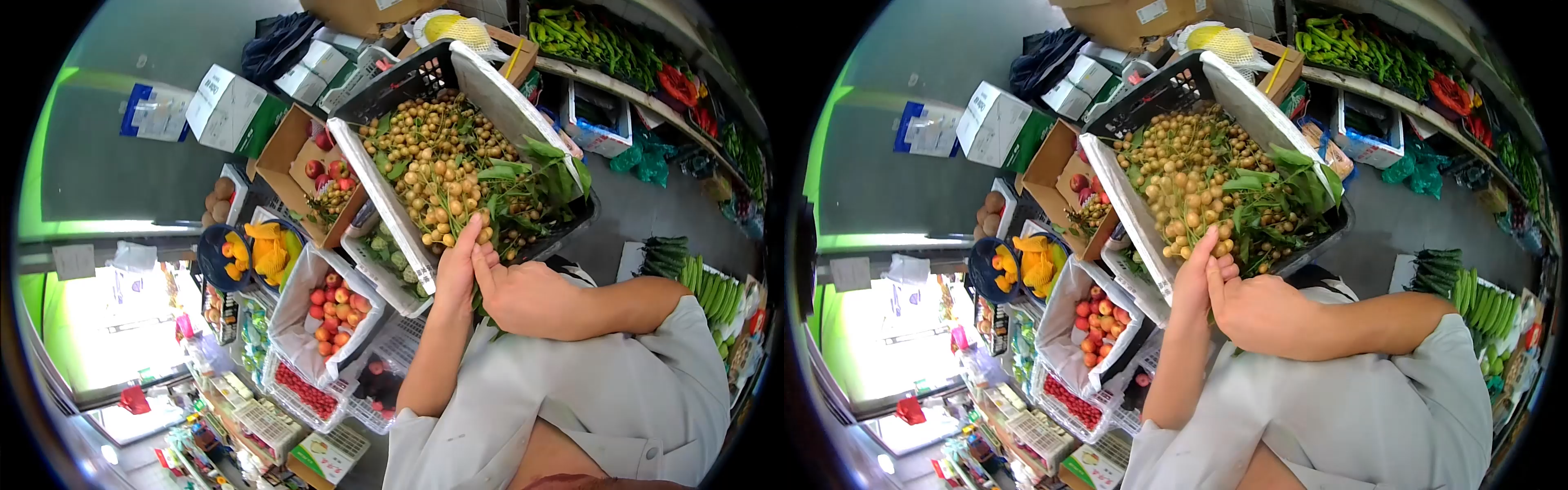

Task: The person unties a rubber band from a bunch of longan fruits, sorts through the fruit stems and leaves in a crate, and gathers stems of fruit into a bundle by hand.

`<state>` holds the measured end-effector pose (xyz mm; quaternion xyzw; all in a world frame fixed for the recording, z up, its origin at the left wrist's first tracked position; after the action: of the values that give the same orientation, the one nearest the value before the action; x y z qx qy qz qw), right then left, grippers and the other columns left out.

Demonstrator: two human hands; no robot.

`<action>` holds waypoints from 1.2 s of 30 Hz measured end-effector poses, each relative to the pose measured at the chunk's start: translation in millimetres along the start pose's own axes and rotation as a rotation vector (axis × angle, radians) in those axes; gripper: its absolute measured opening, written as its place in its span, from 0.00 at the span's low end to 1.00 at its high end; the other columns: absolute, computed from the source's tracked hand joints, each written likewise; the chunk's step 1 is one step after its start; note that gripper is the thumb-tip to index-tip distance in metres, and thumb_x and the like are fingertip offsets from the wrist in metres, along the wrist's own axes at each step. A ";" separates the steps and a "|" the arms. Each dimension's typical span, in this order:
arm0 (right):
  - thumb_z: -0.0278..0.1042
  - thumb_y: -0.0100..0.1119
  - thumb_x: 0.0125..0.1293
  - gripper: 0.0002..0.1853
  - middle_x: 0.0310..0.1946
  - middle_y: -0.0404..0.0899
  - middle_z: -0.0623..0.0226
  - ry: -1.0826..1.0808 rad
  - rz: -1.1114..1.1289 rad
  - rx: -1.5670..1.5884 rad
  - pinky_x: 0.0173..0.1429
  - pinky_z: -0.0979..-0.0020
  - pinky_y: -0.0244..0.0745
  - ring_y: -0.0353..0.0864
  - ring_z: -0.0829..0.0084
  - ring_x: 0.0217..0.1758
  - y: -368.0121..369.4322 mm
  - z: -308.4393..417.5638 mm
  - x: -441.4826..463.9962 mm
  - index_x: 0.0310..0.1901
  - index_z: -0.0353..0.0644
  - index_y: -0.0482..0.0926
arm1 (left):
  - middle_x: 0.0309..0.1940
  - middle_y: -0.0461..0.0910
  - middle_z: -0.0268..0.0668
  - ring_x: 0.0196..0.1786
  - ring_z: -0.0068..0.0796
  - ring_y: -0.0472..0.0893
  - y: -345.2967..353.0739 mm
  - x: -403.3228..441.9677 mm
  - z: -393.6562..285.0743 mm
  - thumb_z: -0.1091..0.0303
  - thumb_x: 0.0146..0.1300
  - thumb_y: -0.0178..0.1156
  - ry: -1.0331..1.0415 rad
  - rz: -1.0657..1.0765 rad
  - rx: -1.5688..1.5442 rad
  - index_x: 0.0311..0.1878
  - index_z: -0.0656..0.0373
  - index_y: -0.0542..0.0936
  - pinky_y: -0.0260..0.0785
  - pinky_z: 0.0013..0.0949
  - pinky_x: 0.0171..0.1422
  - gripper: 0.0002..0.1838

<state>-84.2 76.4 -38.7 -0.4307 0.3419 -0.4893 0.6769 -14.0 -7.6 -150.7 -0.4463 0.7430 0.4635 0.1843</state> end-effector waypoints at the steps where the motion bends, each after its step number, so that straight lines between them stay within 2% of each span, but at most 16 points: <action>1: 0.28 0.55 0.59 0.35 0.25 0.81 0.49 0.011 -0.012 0.005 0.25 0.65 0.77 0.82 0.61 0.21 1.0 -5.2 -0.4 0.64 0.06 0.65 | 0.29 0.74 0.28 0.29 0.21 0.73 0.2 -1.4 -1.6 0.51 0.70 0.69 -0.026 -0.078 0.071 0.49 0.59 0.81 0.71 0.27 0.37 0.20; 3: 0.39 0.60 0.69 0.34 0.25 0.82 0.53 -0.133 -0.241 -0.129 0.22 0.64 0.75 0.82 0.61 0.20 -5.0 -8.5 -1.2 0.62 0.10 0.68 | 0.29 0.76 0.30 0.30 0.22 0.76 6.7 -0.8 -9.5 0.48 0.69 0.69 -0.024 0.095 0.061 0.48 0.60 0.81 0.72 0.26 0.36 0.23; 4: 0.37 0.63 0.69 0.31 0.23 0.83 0.58 -0.028 -0.227 0.131 0.24 0.65 0.75 0.82 0.62 0.20 -12.2 -16.8 0.2 0.66 0.20 0.72 | 0.29 0.77 0.31 0.29 0.22 0.76 19.0 -16.2 -19.5 0.47 0.69 0.69 0.000 -0.052 0.097 0.48 0.60 0.81 0.72 0.26 0.34 0.23; 5: 0.37 0.63 0.69 0.31 0.23 0.83 0.58 -0.016 -0.243 0.137 0.24 0.65 0.75 0.82 0.62 0.20 -18.0 -24.5 -1.7 0.66 0.20 0.72 | 0.29 0.77 0.31 0.28 0.22 0.77 24.5 -28.5 -29.1 0.47 0.69 0.69 0.028 -0.200 0.132 0.48 0.60 0.80 0.71 0.25 0.31 0.23; 6: 0.35 0.65 0.68 0.28 0.24 0.83 0.59 -0.064 -0.251 0.419 0.25 0.64 0.76 0.82 0.62 0.21 -22.2 -33.7 -5.2 0.66 0.27 0.75 | 0.28 0.77 0.30 0.25 0.22 0.75 24.7 -35.3 -36.8 0.48 0.72 0.66 -0.019 -0.177 0.159 0.48 0.59 0.79 0.66 0.24 0.25 0.22; 8: 0.30 0.68 0.66 0.26 0.27 0.84 0.61 -0.149 -0.371 0.862 0.30 0.65 0.76 0.82 0.62 0.23 -19.3 -52.0 -14.4 0.66 0.43 0.80 | 0.24 0.69 0.25 0.21 0.17 0.68 13.6 -32.2 -45.5 0.45 0.77 0.58 -0.061 0.176 -0.067 0.52 0.58 0.75 0.60 0.22 0.21 0.22; 9: 0.38 0.66 0.71 0.16 0.31 0.84 0.57 -0.025 -0.504 0.826 0.33 0.63 0.78 0.85 0.59 0.28 -22.9 -60.9 -19.2 0.56 0.42 0.83 | 0.23 0.66 0.24 0.20 0.15 0.65 14.2 -36.2 -52.8 0.44 0.78 0.55 -0.088 0.290 -0.193 0.54 0.58 0.73 0.59 0.21 0.21 0.23; 12: 0.35 0.65 0.71 0.15 0.34 0.84 0.57 0.108 -0.758 0.522 0.39 0.61 0.81 0.86 0.56 0.35 -13.6 -95.4 -19.4 0.56 0.41 0.83 | 0.22 0.61 0.21 0.19 0.12 0.61 22.9 -63.9 -74.2 0.42 0.80 0.51 -0.140 0.440 -0.355 0.58 0.62 0.71 0.56 0.17 0.19 0.28; 13: 0.34 0.65 0.70 0.19 0.42 0.82 0.55 0.227 -0.646 0.403 0.41 0.60 0.82 0.85 0.55 0.36 -10.9 -107.1 -17.1 0.60 0.39 0.79 | 0.22 0.61 0.22 0.19 0.12 0.61 23.2 -72.3 -82.1 0.42 0.80 0.50 -0.158 0.475 -0.385 0.59 0.63 0.71 0.55 0.17 0.18 0.29; 16: 0.34 0.64 0.71 0.22 0.52 0.78 0.53 0.284 -0.736 0.263 0.41 0.59 0.82 0.85 0.54 0.37 -1.7 -123.5 -11.7 0.63 0.37 0.75 | 0.24 0.66 0.27 0.21 0.17 0.65 23.2 -95.3 -97.9 0.40 0.79 0.50 -0.219 0.623 -0.555 0.63 0.67 0.66 0.62 0.21 0.20 0.33; 21: 0.33 0.62 0.70 0.24 0.52 0.74 0.52 0.468 -0.159 0.157 0.40 0.56 0.82 0.84 0.53 0.36 68.2 -154.5 1.5 0.65 0.38 0.73 | 0.26 0.70 0.30 0.26 0.21 0.71 26.3 -127.3 -116.3 0.40 0.76 0.56 -0.139 0.812 -0.490 0.70 0.67 0.61 0.70 0.24 0.25 0.39; 23: 0.33 0.62 0.70 0.22 0.49 0.74 0.54 0.480 -0.203 0.125 0.40 0.57 0.81 0.84 0.52 0.35 75.9 -160.7 2.1 0.64 0.39 0.74 | 0.25 0.70 0.28 0.25 0.21 0.71 24.7 -142.8 -117.1 0.40 0.76 0.57 -0.057 0.735 -0.476 0.71 0.66 0.61 0.70 0.24 0.25 0.39; 26: 0.34 0.60 0.69 0.16 0.42 0.79 0.55 0.367 -0.270 0.142 0.41 0.56 0.81 0.84 0.52 0.34 69.4 -161.9 3.9 0.55 0.39 0.81 | 0.25 0.70 0.27 0.23 0.19 0.70 10.5 -157.6 -120.9 0.37 0.74 0.58 0.099 0.635 -0.373 0.74 0.65 0.61 0.68 0.22 0.22 0.42; 28: 0.39 0.60 0.64 0.13 0.31 0.83 0.54 0.265 -0.053 0.271 0.42 0.52 0.80 0.85 0.51 0.35 67.0 -154.8 2.6 0.41 0.39 0.87 | 0.25 0.69 0.27 0.23 0.18 0.69 5.3 -168.2 -120.6 0.38 0.74 0.57 0.205 0.521 -0.318 0.74 0.65 0.61 0.67 0.23 0.21 0.42; 31: 0.40 0.59 0.58 0.14 0.28 0.85 0.51 0.326 0.234 0.244 0.43 0.49 0.80 0.85 0.49 0.35 65.1 -151.0 4.2 0.27 0.39 0.86 | 0.24 0.68 0.26 0.22 0.17 0.68 -17.1 -179.4 -118.7 0.38 0.75 0.57 0.307 0.426 -0.283 0.71 0.65 0.63 0.66 0.22 0.21 0.40; 36: 0.40 0.63 0.55 0.12 0.26 0.85 0.51 0.330 0.416 0.029 0.41 0.51 0.80 0.86 0.48 0.33 70.1 -151.9 12.9 0.27 0.39 0.87 | 0.24 0.67 0.27 0.21 0.17 0.66 -56.6 -200.9 -102.0 0.37 0.76 0.54 0.452 0.262 -0.293 0.67 0.66 0.66 0.65 0.23 0.19 0.38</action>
<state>-189.0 36.9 -163.6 -0.2557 0.5217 -0.4082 0.7042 154.6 -5.4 9.0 -0.4604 0.7415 0.4746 -0.1137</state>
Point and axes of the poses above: each hand's wrist, its own x-axis towards the middle knuckle, its own y-axis out of the palm, z = x × y, the point moved 5 cm from there along x, towards the middle knuckle
